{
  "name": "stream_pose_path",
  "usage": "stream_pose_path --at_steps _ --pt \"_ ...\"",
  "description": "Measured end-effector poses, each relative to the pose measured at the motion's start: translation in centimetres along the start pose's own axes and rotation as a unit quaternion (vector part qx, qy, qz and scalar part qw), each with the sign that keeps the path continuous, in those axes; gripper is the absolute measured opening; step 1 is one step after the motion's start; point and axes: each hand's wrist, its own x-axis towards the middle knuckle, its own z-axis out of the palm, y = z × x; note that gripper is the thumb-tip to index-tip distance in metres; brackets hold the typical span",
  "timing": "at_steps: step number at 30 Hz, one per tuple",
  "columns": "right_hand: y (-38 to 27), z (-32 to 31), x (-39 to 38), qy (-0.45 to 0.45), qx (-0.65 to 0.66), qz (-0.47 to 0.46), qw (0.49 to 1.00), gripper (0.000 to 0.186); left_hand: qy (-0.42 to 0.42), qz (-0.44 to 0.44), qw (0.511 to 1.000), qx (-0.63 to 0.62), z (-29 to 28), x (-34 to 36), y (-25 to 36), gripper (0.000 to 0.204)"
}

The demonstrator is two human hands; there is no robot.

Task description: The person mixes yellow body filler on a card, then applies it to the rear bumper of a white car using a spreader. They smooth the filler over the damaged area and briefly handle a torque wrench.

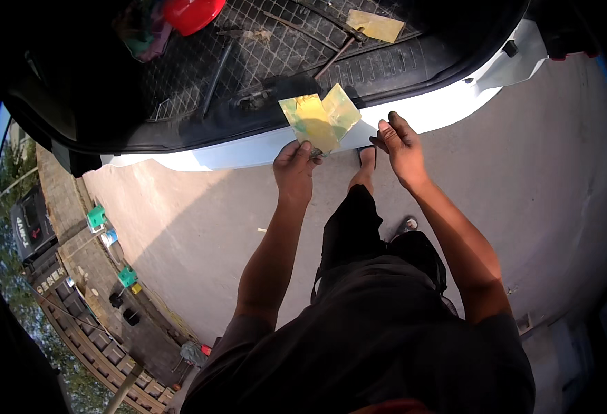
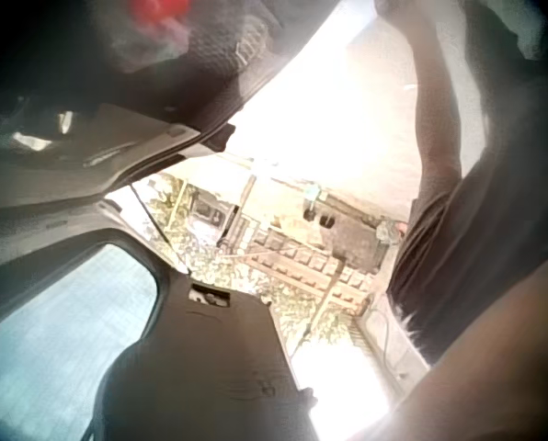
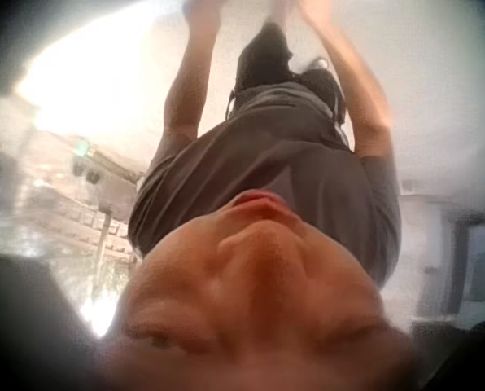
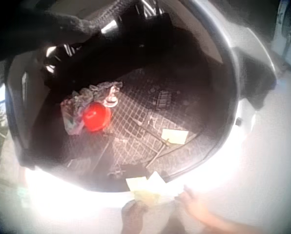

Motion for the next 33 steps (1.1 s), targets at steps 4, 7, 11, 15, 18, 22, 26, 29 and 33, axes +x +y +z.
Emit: stream_pose_path --at_steps 4,7,11,15,18,22,26,29,33 --pt "-6.2 3.7 12.9 0.014 -0.422 -0.268 0.866 0.04 0.05 0.048 0.998 -0.008 -1.8 14.0 4.1 0.017" --pt "-7.4 6.2 20.9 -0.024 -0.583 -0.306 0.753 0.026 0.13 0.064 0.989 -0.004 -1.0 21.2 6.5 0.023" --pt "-7.3 8.5 26.2 -0.07 -0.654 -0.184 0.73 0.024 0.228 0.06 0.969 -0.073 -3.4 27.5 8.6 0.032" --pt "-6.1 9.4 28.3 -0.062 -0.675 -0.164 0.717 0.026 0.281 0.043 0.948 -0.143 -7.4 29.8 9.1 0.035" --pt "-7.7 10.8 28.7 -0.078 -0.682 -0.099 0.72 0.028 0.29 -0.005 0.943 -0.164 -7.7 30.1 9.5 0.04" --pt "-9.1 11.2 30.1 -0.119 -0.711 -0.066 0.69 0.028 0.323 -0.11 0.936 -0.084 -7.3 30.6 9.9 0.039" --pt "-11.8 8.4 27.5 -0.267 -0.537 -0.016 0.8 0.022 0.336 -0.076 0.936 0.069 -7.2 27.9 9.9 0.033" --pt "-14.2 6.1 19.7 -0.166 -0.145 0.124 0.968 0.004 0.34 -0.033 0.932 0.122 -4.1 23.9 10.8 0.028" --pt "-14.8 1.8 10.3 -0.221 -0.142 0.114 0.958 0.023 0.147 0.012 0.978 0.148 2.4 16.5 10.0 0.035"
